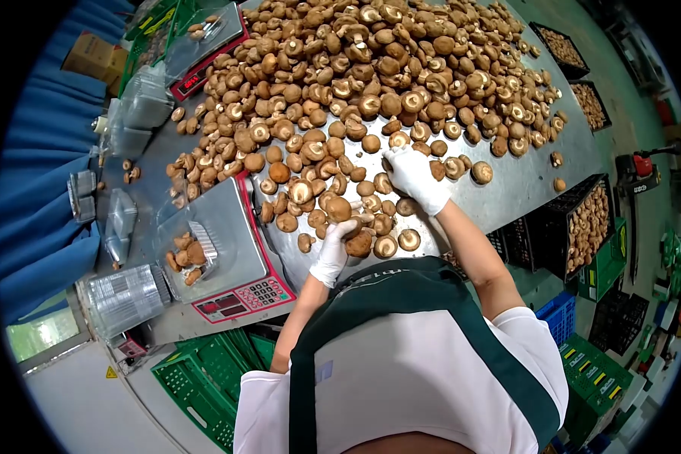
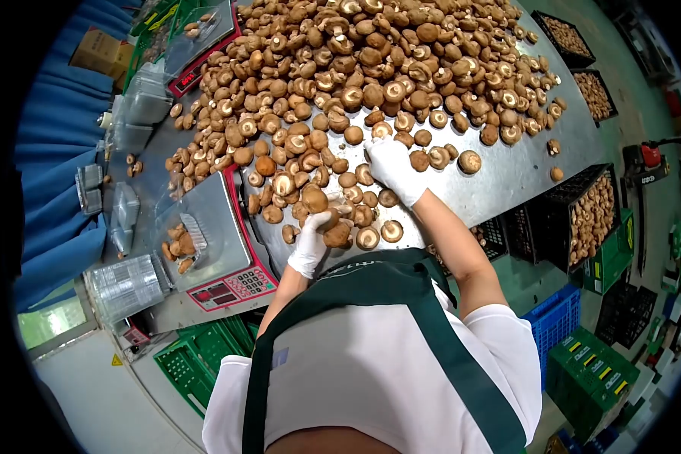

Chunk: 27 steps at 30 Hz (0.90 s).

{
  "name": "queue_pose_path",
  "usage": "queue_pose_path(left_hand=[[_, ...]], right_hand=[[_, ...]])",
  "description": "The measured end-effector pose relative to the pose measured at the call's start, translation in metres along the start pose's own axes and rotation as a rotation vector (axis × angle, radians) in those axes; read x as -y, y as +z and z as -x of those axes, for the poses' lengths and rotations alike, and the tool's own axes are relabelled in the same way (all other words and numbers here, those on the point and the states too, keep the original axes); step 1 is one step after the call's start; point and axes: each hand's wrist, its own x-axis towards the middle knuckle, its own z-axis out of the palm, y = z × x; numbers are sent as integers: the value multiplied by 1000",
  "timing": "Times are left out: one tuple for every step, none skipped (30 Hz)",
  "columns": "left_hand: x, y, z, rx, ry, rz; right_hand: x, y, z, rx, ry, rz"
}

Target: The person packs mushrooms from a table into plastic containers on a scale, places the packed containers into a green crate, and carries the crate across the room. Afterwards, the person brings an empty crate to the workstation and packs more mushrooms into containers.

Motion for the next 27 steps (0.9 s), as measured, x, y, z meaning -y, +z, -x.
queue_pose_path(left_hand=[[2, -6, -3, 18, 52, -158], [0, -6, -3, 17, 55, -157], [-1, -4, -1, 6, 81, -231], [-2, -2, 2, -7, 104, -305], [-5, 0, 4, 18, 123, -293], [-5, 0, 5, 16, 123, -292], [-4, -1, 7, 69, 129, -239], [-4, -1, 7, 122, 137, -185], [-5, -1, 6, 121, 139, -185], [-5, -1, 4, 138, 144, -209], [-5, 0, 2, 154, 150, -233], [-8, 5, 2, 170, 154, -255], [-10, 15, 4, 142, 137, -59], [-12, 18, 5, 139, 139, -58], [-13, 20, 6, 129, 100, 18], [-14, 20, 6, 119, 60, 94], [-4, 7, 3, 60, -1, 116], [-1, -3, 4, 140, -83, 271], [6, -7, 2, 139, -66, 363], [5, -6, 0, 137, -49, 453], [2, -6, -1, 85, -126, 413], [4, -8, -1, 77, -124, 417], [6, -8, -3, 28, -157, 425], [7, -8, -4, -19, -191, 432], [5, -8, -3, -10, -178, 455], [4, -8, -5, -12, -176, 458], [2, -8, -8, -48, -167, 493]], right_hand=[[-2, -7, -4, 92, 120, -162], [1, -19, -9, 174, 243, -240], [1, -23, -11, 82, 245, -281], [1, -26, -12, -6, 247, -322], [3, -31, -15, -6, 282, -320], [4, -37, -20, 29, 298, -317], [2, -38, -25, 91, 369, -516], [1, -39, -30, 153, 437, -715], [1, -37, -30, 142, 374, -902], [1, -34, -31, 131, 305, -1089], [6, -35, -31, 188, 270, -1218], [13, -37, -27, 246, 235, -1344], [25, -40, -22, 242, 127, -1267], [32, -37, -15, 279, -43, -1229], [45, -34, -4, 357, -36, -1293], [57, -32, 7, 434, -28, -1356], [64, -29, 16, 361, -100, -1282], [67, -24, 22, 292, -172, -1206], [66, -12, 24, 374, -86, -1311], [65, -10, 25, 379, -52, -1555], [66, -10, 27, 397, -10, -1541], [67, -11, 29, 414, 30, -1526], [68, -12, 26, 368, -22, -1536], [67, -13, 22, 321, -73, -1545], [65, -2, 18, 322, -46, -1667], [64, -16, 13, 245, -62, -1579], [57, -14, 3, 214, -4, -1500]])
